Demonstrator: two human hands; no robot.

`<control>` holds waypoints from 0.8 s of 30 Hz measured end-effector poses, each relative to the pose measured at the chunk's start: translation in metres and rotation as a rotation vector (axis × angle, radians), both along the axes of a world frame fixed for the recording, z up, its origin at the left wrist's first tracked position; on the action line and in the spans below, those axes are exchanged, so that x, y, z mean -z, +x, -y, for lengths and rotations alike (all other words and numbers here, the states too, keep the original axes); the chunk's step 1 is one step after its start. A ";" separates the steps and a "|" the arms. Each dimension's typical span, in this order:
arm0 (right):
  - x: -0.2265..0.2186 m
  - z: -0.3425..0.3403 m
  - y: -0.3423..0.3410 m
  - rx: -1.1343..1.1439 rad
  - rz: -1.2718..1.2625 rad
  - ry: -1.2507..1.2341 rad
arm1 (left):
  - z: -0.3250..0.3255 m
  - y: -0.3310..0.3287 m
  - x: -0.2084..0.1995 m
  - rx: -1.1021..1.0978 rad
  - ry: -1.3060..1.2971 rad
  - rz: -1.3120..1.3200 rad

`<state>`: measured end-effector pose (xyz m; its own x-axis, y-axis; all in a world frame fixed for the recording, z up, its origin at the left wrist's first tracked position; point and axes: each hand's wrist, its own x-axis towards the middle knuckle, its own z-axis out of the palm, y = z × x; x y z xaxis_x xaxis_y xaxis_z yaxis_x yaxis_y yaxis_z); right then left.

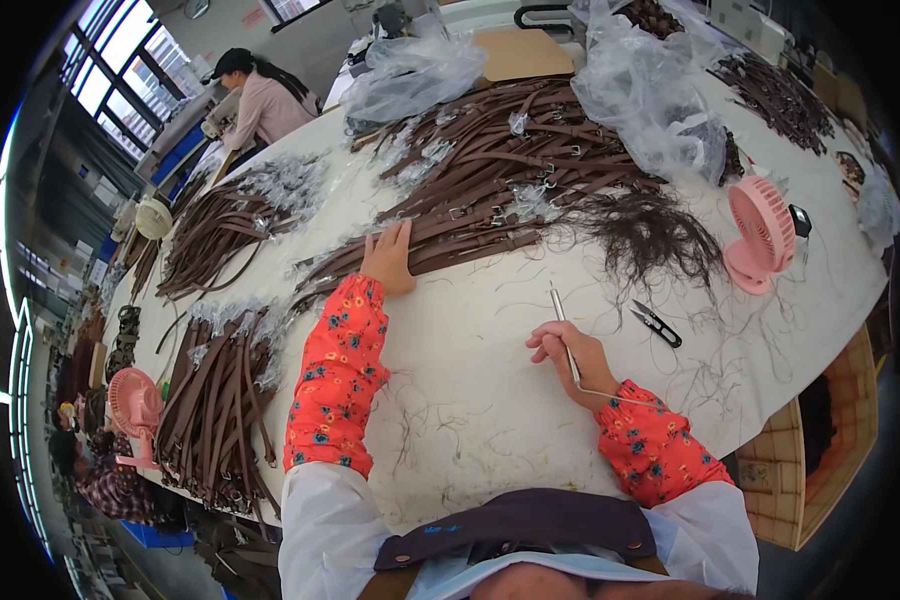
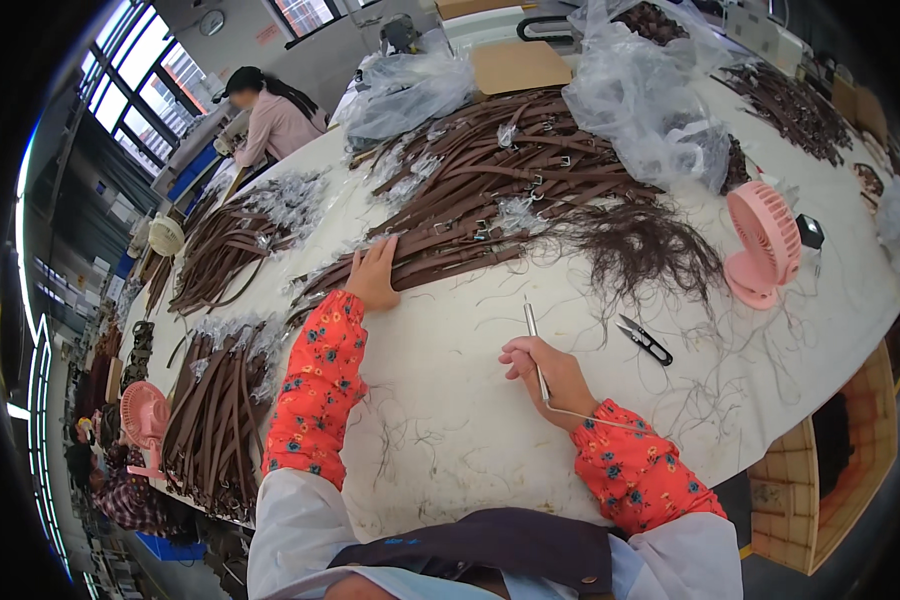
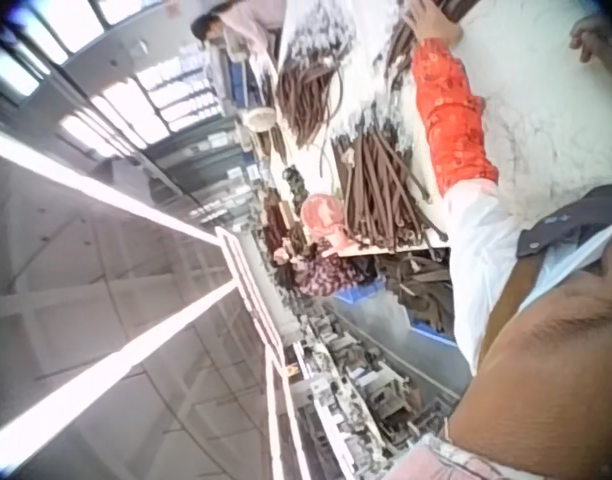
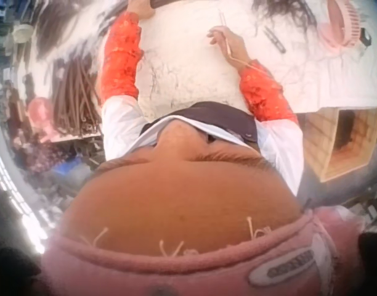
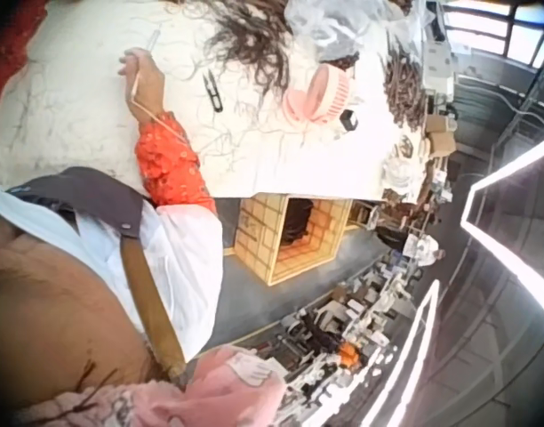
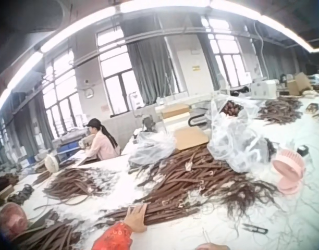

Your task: The person sews brown leather belts by hand using a curved needle and thread. They pick up a belt, stitch along the edge near the buckle, and place the finished belt aside. The process is repeated for multiple belts on a cluttered workbench.

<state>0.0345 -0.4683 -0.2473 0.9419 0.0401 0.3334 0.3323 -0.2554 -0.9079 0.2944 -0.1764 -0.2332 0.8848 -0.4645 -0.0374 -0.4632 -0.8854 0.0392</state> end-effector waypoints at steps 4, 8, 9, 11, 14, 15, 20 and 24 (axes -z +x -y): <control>-0.007 0.003 0.000 0.069 0.002 0.038 | 0.011 0.008 -0.007 -0.020 0.047 0.025; -0.009 0.006 0.001 0.135 0.041 0.053 | 0.019 -0.005 -0.007 -0.035 0.105 0.007; -0.007 0.008 0.002 0.155 0.049 0.062 | 0.020 -0.014 -0.007 -0.016 0.082 0.019; -0.005 0.013 0.005 0.194 0.085 0.072 | 0.027 -0.034 -0.017 -0.039 0.042 -0.007; -0.009 0.021 0.009 0.266 0.169 0.072 | 0.023 -0.055 -0.021 0.060 -0.043 0.096; -0.011 0.025 0.011 0.302 0.196 0.072 | 0.021 -0.060 -0.023 0.057 -0.058 0.123; -0.019 0.039 0.012 0.401 0.223 0.189 | 0.011 -0.085 -0.053 0.091 -0.304 0.155; -0.023 0.041 0.011 0.390 0.182 0.229 | 0.006 -0.067 -0.058 0.116 -0.252 0.011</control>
